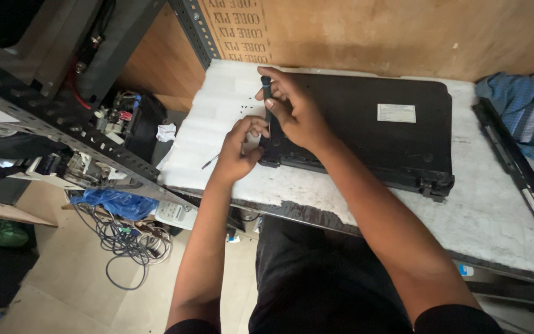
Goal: The person uses a screwdriver to remove screws from the bottom cover of a laptop placed on a workbench, prying at the cover edge and lifting the laptop to work on its underside. They set removed screws aside on the bench and reposition the laptop to reach different edges.
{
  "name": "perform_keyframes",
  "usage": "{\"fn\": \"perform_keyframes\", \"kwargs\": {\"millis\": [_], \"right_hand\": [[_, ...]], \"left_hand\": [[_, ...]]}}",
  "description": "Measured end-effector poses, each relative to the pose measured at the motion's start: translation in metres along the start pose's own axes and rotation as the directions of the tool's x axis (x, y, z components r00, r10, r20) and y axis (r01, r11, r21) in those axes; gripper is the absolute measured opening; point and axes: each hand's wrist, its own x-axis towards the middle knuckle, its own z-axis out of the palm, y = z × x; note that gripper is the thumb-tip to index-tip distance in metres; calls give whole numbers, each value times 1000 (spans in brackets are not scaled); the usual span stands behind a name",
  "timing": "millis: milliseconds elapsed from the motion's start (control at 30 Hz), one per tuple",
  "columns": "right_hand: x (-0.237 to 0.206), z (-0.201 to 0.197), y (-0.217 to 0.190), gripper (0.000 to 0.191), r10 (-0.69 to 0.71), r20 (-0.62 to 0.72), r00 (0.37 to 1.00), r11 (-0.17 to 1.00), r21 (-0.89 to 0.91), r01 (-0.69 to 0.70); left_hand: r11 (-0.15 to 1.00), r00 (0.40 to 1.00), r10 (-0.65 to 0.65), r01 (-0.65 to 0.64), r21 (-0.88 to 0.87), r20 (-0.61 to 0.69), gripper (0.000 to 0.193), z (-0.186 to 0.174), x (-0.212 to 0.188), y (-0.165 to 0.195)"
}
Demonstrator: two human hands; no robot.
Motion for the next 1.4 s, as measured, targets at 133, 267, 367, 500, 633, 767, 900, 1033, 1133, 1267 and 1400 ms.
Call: {"fn": "perform_keyframes", "kwargs": {"millis": [133,267,367,500,633,767,900,1033,1133,1267,1400], "right_hand": [[1,-1,-1,53,34,-8,999,999,36,-34],[1,-1,-3,54,24,-10,1000,999,46,-23],[2,0,-5,53,11,-20,1000,997,70,-10],[4,-1,-6,52,62,-38,997,994,92,-58],[7,-5,-5,52,81,-94,992,988,142,-68],[9,-9,2,52,54,-143,988,978,210,-23],[8,-12,10,51,9,-161,987,987,161,17],[4,-13,12,47,16,-171,985,992,130,6],[-1,-36,-6,39,-129,-12,992,970,-208,124],[-28,-96,-31,31,26,102,994,832,-553,35],[-71,-167,-29,24,159,24,987,520,-852,-64]], "left_hand": [[997,997,-74,74,16,-6,49,3,-1,-3],[994,994,-107,107,-30,-8,45,5,0,-3],[985,987,-160,160,-63,4,46,5,0,-2],[982,988,-157,157,-108,11,45,5,1,0],[987,985,-156,154,-34,-68,41,4,3,2],[979,938,-78,136,151,-338,32,0,6,1],[864,880,8,233,445,-475,27,-4,2,-7],[762,884,-116,371,530,-453,24,-7,-4,-20],[800,902,16,247,547,-431,27,-9,-8,-30],[827,906,126,129,548,-404,28,-5,-16,-34],[820,973,58,81,567,-224,17,8,-16,-29]]}}
